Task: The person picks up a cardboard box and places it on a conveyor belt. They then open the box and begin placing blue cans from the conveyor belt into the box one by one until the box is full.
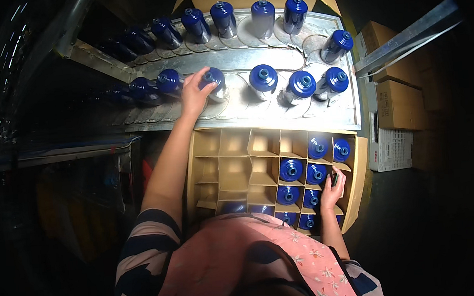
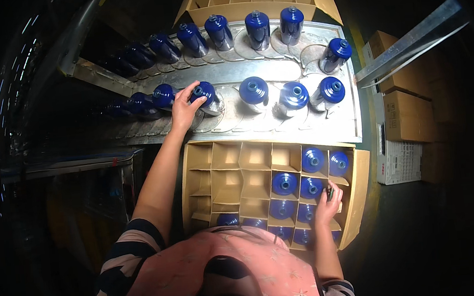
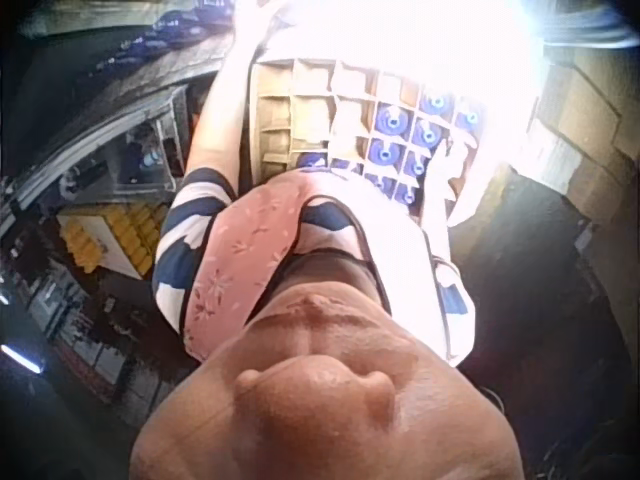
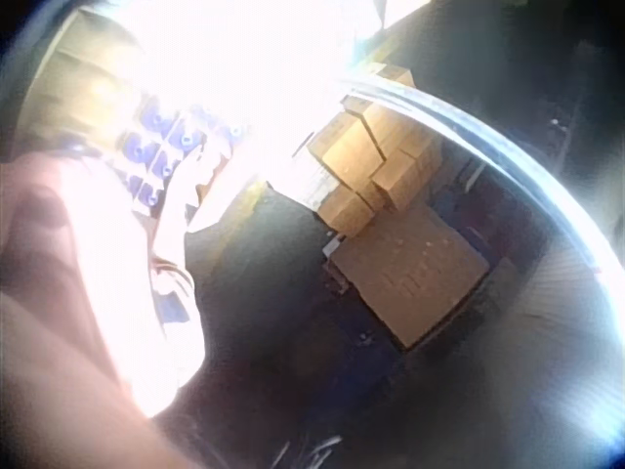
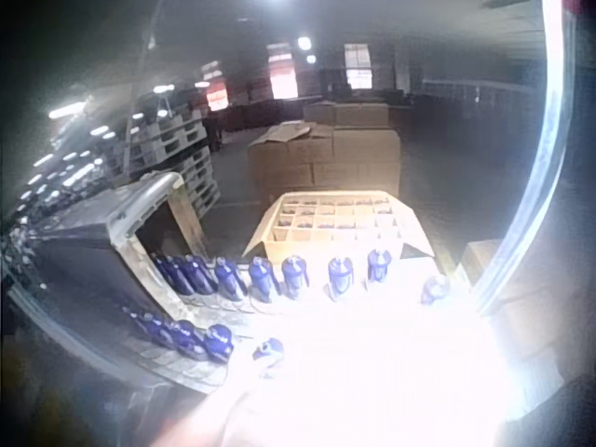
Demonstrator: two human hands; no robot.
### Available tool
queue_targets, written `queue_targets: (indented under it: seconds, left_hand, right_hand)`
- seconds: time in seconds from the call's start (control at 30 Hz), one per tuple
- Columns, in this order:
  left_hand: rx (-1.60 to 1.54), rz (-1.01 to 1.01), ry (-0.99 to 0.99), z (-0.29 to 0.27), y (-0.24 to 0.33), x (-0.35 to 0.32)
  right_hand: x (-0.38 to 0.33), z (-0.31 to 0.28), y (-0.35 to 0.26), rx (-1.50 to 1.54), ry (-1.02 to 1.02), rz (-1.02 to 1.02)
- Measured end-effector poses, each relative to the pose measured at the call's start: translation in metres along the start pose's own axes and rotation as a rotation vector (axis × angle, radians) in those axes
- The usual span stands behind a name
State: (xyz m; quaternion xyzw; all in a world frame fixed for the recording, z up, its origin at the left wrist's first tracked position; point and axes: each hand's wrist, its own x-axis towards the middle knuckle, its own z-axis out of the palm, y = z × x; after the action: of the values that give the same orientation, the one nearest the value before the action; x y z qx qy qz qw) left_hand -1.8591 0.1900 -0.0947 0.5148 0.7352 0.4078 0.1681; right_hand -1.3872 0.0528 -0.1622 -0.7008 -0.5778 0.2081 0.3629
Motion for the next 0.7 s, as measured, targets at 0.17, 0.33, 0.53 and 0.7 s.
queue_targets:
  seconds: [0.17,0.33,0.53,0.7]
  left_hand:
    - [-0.002,0.053,0.045,0.019,0.019,0.012]
    - [-0.006,-0.094,0.009,0.034,0.045,-0.009]
    - [-0.118,0.051,0.026,0.014,0.046,-0.083]
    - [-0.472,-0.243,-0.094,-0.027,0.004,-0.225]
  right_hand:
    - [0.008,-0.008,0.001,0.053,-0.035,-0.007]
    - [-0.001,-0.026,0.004,0.086,-0.029,-0.014]
    - [-0.02,-0.025,0.008,0.1,0.009,-0.001]
    - [-0.028,-0.033,0.017,0.178,0.019,-0.023]
